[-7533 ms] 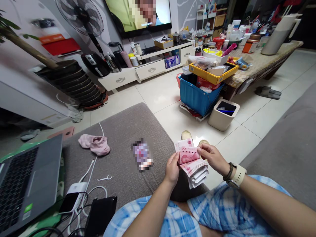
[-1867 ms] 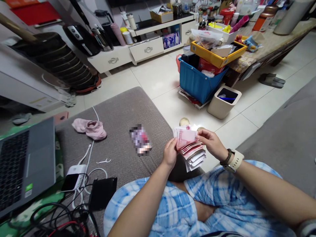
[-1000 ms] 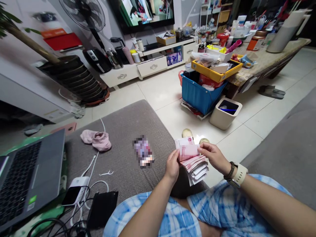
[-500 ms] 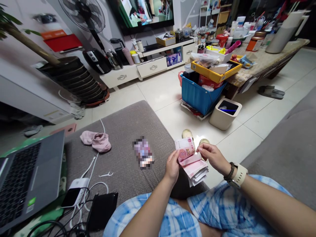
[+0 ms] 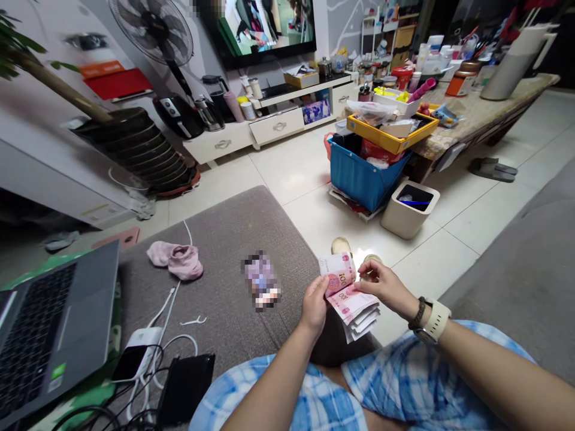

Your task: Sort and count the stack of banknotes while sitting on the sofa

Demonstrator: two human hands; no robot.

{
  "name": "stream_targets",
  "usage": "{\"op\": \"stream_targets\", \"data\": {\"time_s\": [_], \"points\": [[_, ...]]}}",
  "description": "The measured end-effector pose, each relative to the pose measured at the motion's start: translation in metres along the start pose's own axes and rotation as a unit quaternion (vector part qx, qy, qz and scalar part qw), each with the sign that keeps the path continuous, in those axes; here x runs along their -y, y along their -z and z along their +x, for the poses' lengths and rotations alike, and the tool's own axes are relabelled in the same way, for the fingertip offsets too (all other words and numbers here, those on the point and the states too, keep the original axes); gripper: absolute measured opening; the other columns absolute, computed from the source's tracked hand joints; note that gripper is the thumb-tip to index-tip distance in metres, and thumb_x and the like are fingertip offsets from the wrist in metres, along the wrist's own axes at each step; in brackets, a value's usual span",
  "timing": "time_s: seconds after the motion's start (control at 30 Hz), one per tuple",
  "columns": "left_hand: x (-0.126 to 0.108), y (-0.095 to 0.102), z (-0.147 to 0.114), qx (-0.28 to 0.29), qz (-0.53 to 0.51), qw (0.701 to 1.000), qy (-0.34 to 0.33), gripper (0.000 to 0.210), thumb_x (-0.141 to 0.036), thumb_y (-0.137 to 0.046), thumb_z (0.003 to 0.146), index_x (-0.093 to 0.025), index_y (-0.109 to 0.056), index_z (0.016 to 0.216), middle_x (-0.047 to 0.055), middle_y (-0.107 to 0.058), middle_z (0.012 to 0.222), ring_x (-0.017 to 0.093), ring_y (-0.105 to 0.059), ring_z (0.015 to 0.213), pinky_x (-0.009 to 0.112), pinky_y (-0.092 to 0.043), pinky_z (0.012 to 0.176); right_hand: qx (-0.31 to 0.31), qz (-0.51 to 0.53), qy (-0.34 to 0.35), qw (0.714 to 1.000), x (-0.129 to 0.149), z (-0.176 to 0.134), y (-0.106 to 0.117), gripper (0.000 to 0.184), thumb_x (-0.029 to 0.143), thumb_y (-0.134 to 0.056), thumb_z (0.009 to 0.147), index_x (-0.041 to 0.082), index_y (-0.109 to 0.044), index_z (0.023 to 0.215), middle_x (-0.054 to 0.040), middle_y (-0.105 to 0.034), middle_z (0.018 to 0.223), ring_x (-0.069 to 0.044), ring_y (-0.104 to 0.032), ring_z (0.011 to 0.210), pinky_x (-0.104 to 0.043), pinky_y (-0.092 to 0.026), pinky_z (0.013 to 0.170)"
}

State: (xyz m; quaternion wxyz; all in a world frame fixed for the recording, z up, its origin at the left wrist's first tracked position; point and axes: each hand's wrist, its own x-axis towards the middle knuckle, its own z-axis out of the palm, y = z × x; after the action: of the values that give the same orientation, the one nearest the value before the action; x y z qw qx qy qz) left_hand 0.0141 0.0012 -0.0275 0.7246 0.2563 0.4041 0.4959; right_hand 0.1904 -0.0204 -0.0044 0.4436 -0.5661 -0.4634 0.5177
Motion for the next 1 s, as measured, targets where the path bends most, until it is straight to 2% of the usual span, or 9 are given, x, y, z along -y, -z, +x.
{"op": "stream_targets", "data": {"time_s": [0.13,0.23,0.47,0.67,0.8,1.0], "points": [[0.000,0.001,0.000,0.018,0.019,1.000,-0.008,0.033,-0.042,-0.076,0.069,-0.015,-0.073,0.087,0.008,-0.075,0.088,0.022,-0.069,0.083,0.036,-0.050,0.085,0.012,-0.022,-0.056,0.998,-0.006,0.000,0.000,0.044,0.041,-0.078,0.067,0.020,-0.057,0.099,-0.0036,-0.057,0.104,-0.016,-0.055,0.082,-0.031,-0.045,0.074],[-0.001,0.001,0.000,0.024,0.027,0.999,-0.021,0.033,-0.043,-0.075,0.071,-0.015,-0.073,0.088,0.008,-0.075,0.089,0.022,-0.069,0.085,0.036,-0.050,0.085,0.052,0.011,-0.106,0.993,-0.009,-0.001,0.000,0.050,0.042,-0.076,0.070,0.021,-0.054,0.110,-0.0056,-0.058,0.109,-0.019,-0.060,0.089,-0.033,-0.048,0.077],[-0.005,-0.001,-0.002,0.040,0.046,0.998,-0.029,0.033,-0.044,-0.073,0.073,-0.015,-0.073,0.088,0.009,-0.075,0.088,0.022,-0.070,0.082,0.036,-0.051,0.084,0.142,0.080,-0.178,0.970,-0.003,-0.003,-0.003,0.056,0.042,-0.074,0.075,0.021,-0.048,0.120,-0.0007,-0.068,0.081,-0.016,-0.065,0.068,-0.028,-0.047,0.061],[-0.004,0.000,-0.002,0.053,0.051,0.997,-0.036,0.031,-0.042,-0.072,0.075,-0.015,-0.072,0.090,0.009,-0.075,0.090,0.021,-0.070,0.083,0.035,-0.051,0.085,0.135,0.129,-0.164,0.969,0.002,-0.003,-0.002,0.055,0.032,-0.073,0.074,0.022,-0.049,0.122,0.0032,-0.063,0.069,-0.016,-0.065,0.065,-0.026,-0.048,0.058],[-0.003,0.001,-0.001,0.059,0.052,0.997,-0.014,0.033,-0.040,-0.073,0.074,-0.015,-0.070,0.095,0.011,-0.075,0.096,0.024,-0.070,0.087,0.039,-0.050,0.087,0.116,0.152,-0.153,0.969,-0.002,-0.001,0.000,0.057,0.028,-0.073,0.072,0.023,-0.052,0.124,0.0017,-0.064,0.073,-0.015,-0.062,0.060,-0.026,-0.047,0.053],[-0.003,0.000,-0.002,0.059,0.056,0.997,0.001,0.035,-0.036,-0.074,0.071,-0.015,-0.069,0.099,0.010,-0.075,0.095,0.024,-0.070,0.087,0.040,-0.050,0.087,0.104,0.155,-0.145,0.972,-0.004,-0.001,0.001,0.048,0.026,-0.073,0.071,0.022,-0.059,0.117,-0.0001,-0.066,0.076,-0.015,-0.062,0.058,-0.026,-0.047,0.052]]}}
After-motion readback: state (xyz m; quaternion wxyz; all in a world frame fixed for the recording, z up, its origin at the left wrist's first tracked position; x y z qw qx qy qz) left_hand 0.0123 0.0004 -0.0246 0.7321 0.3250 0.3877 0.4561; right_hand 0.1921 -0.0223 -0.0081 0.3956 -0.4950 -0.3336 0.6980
